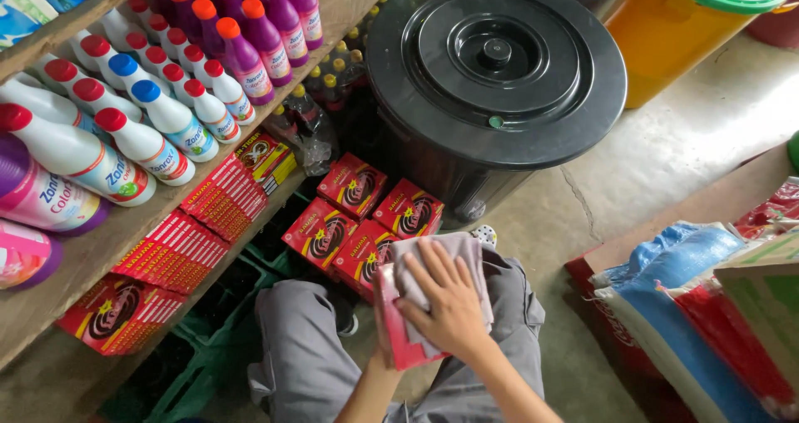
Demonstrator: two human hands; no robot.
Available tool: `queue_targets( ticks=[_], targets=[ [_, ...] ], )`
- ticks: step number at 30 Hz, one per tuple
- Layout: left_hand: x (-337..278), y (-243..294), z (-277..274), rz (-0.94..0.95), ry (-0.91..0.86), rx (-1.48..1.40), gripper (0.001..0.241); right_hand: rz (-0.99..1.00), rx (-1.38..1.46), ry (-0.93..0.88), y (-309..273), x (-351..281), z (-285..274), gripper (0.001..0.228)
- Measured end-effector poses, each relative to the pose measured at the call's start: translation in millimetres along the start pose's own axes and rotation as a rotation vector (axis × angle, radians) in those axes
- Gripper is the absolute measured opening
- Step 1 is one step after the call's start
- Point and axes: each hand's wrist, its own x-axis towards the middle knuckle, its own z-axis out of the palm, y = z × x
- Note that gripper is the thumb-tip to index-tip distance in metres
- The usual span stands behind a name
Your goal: Wiping down boxes of mosquito coils with a cloth and organizing them on a shelf.
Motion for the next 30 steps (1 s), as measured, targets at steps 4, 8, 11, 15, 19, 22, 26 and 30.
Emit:
queue_targets(
  ticks=[4, 8, 11, 15, 19, 22, 26, 30],
  targets=[
    [-2, 34, 4, -0.044, 0.082, -0.091, 0.091, 0.086, 0.026, 0.025, 6, -34, 18, 0.083],
    [-16, -16, -73, 0.063, 0.019, -0.248, 0.082, 0.000, 0.025, -0.093, -27, -39, 12, 0.085],
    [-21, -37, -80, 0.205, -0.076, -0.480, 0.071, -0.132, 0.060, -0.155, -27, -12, 0, 0.080],
    [7, 11, 43, 0.001, 0.093, -0.012, 0.075, -0.134, 0.118, -0.064, 16, 14, -7, 0.075],
    [4, 44, 16, -0.068, 0.164, 0.170, 0.083, -0.046, 0.056, 0.068, 36, -6, 3, 0.081],
    [-17, 69, 70, -0.116, 0.262, 0.194, 0.089, -0.106, 0.047, -0.088, 0, -34, 12, 0.085],
    [-33, 23, -32, -0.243, 0.417, 0.058, 0.064, -0.285, 0.145, -0.157, -34, -26, 10, 0.081],
    [-42, 9, -5, -0.121, 0.332, -0.079, 0.074, -0.181, 0.096, -0.095, -15, 2, -1, 0.076]
  ],
)
